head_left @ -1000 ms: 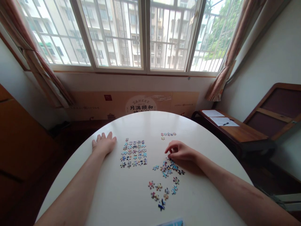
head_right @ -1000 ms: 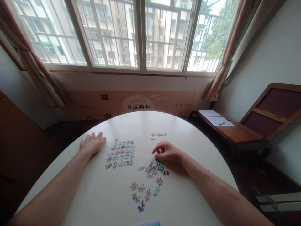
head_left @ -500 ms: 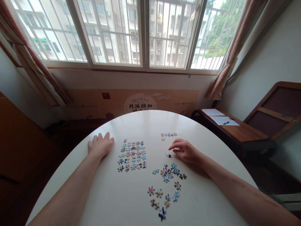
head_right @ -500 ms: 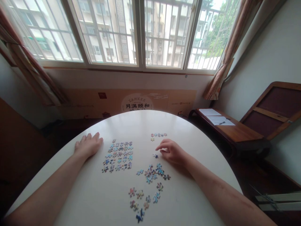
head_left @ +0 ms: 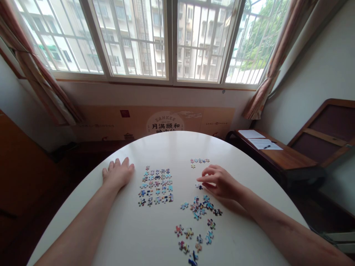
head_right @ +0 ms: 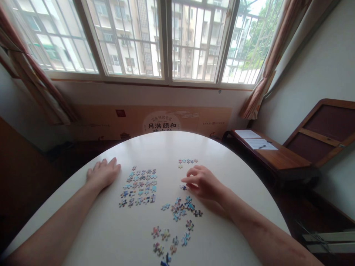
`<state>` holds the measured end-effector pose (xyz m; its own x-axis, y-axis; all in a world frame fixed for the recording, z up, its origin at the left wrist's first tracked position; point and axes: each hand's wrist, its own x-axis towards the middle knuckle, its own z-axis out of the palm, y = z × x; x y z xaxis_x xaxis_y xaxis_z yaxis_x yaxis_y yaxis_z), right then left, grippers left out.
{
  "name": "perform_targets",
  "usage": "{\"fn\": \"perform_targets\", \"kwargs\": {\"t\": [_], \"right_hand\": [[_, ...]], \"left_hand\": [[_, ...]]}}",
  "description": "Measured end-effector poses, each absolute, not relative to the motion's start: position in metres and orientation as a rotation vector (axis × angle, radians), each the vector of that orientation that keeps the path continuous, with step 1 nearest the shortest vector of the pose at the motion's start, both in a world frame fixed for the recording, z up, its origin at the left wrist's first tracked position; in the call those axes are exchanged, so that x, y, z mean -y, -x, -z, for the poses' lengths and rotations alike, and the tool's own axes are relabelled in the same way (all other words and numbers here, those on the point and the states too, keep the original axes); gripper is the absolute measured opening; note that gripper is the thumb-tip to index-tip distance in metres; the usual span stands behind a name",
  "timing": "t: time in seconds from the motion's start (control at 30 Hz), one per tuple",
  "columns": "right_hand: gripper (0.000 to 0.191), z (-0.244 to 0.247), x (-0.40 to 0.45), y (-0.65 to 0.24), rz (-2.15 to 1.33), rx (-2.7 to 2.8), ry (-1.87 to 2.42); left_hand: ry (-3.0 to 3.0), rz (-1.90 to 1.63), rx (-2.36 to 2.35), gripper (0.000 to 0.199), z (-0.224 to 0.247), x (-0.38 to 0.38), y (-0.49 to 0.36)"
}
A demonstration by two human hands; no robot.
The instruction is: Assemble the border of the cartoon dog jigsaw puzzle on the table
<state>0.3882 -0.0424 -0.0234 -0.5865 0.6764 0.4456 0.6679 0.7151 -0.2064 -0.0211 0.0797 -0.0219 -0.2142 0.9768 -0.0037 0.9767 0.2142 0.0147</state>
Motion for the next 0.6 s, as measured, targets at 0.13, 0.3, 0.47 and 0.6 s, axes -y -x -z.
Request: {"fn": "perform_targets", "kwargs": {"t": [0.13, 0.3, 0.47, 0.6], "right_hand": [[0.025, 0.020, 0.046, -0.385, -0.105, 2.485, 0.975], [0.023, 0.025, 0.039, -0.388, -0.027, 2.452, 1.180], [0.030, 0.035, 0.026, -0.383, 0.092, 2.283, 1.521], [0.038, 0.037, 0.026, -0.380, 0.139, 2.202, 1.599]], "left_hand": [[-1.962, -0.019, -2.435, 0.067, 0.022, -0.080, 0.021], [-1.969, -0.076, -2.433, 0.067, 0.025, -0.082, 0.023], [-1.959, -0.104, -2.432, 0.067, 0.027, -0.083, 0.024], [-1.967, -0.105, -2.434, 0.066, 0.027, -0.083, 0.024]]}}
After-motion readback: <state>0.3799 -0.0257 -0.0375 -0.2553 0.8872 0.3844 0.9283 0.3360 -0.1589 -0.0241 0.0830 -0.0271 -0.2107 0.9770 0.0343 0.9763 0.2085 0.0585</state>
